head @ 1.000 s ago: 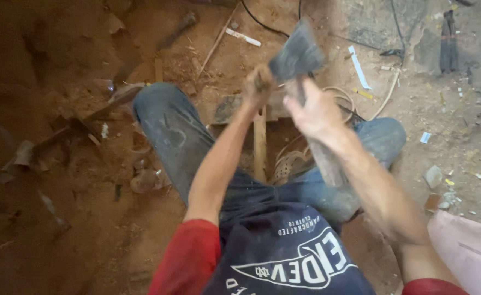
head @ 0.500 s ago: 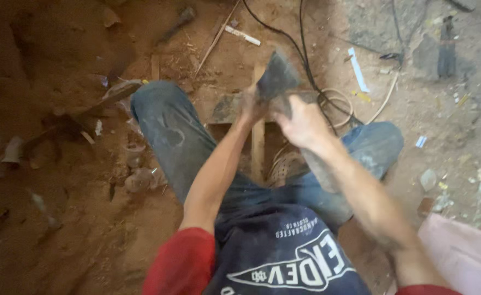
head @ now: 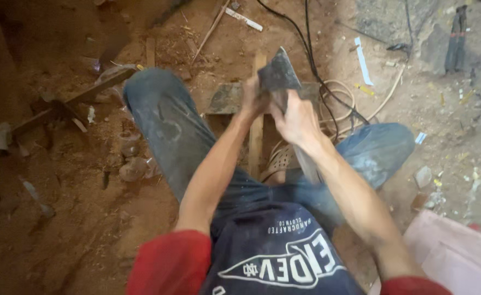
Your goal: The person sits cross-legged on the ground and repeatedly chops a small piece of wood with a hatchet. The wood is held in the left hand and struck with the hatchet in the right hand, producing wood chips.
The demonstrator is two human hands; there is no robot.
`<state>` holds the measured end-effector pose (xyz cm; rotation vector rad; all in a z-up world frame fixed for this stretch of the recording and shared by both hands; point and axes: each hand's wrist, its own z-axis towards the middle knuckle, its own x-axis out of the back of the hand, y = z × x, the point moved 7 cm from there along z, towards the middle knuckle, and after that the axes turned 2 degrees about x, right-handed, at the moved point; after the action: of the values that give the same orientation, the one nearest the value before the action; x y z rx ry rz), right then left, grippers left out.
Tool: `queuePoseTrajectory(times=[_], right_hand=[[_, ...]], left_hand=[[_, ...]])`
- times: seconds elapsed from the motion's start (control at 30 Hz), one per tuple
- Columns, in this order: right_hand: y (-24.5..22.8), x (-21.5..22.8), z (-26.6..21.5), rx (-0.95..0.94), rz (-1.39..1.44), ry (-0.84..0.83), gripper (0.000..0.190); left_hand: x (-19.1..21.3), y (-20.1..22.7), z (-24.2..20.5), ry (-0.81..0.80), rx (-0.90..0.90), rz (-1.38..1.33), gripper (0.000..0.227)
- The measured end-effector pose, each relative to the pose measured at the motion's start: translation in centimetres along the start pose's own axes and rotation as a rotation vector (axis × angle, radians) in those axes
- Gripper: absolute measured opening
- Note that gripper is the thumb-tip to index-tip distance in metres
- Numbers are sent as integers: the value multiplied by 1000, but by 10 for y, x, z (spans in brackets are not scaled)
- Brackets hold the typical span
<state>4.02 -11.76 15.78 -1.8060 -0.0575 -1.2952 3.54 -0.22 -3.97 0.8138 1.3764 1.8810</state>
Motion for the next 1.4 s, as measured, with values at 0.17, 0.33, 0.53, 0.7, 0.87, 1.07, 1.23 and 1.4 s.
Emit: queuePoseTrajectory(times=[0.17, 0.33, 0.53, 0.7, 0.87, 1.07, 1.23, 1.4], right_hand=[[16, 45, -7, -228, 235, -93, 44], [-21, 127, 7, 227, 524, 317, 32], [6, 20, 13, 41, -127, 32, 39], [21, 31, -12, -306, 242, -140, 48], [-9, 100, -6, 74, 385, 191, 35], [16, 17, 45, 9, -192, 11, 43], [37, 21, 27, -395, 195, -268, 46], [9, 72, 37, -119, 324, 68, 37]], left_hand=[[-13, -6, 22, -125, 256, 38, 42], [-20, -12, 42, -89, 143, -15, 37], [-11, -20, 11, 44, 172, 38, 24], [2, 26, -19, 97, -161, 64, 16], [-25, -48, 46, -63, 332, -99, 17], [-22, -68, 43, 13, 293, -248, 30], [-9, 8, 22, 252, -216, -38, 38], [-34, -57, 36, 112, 524, -832, 34]])
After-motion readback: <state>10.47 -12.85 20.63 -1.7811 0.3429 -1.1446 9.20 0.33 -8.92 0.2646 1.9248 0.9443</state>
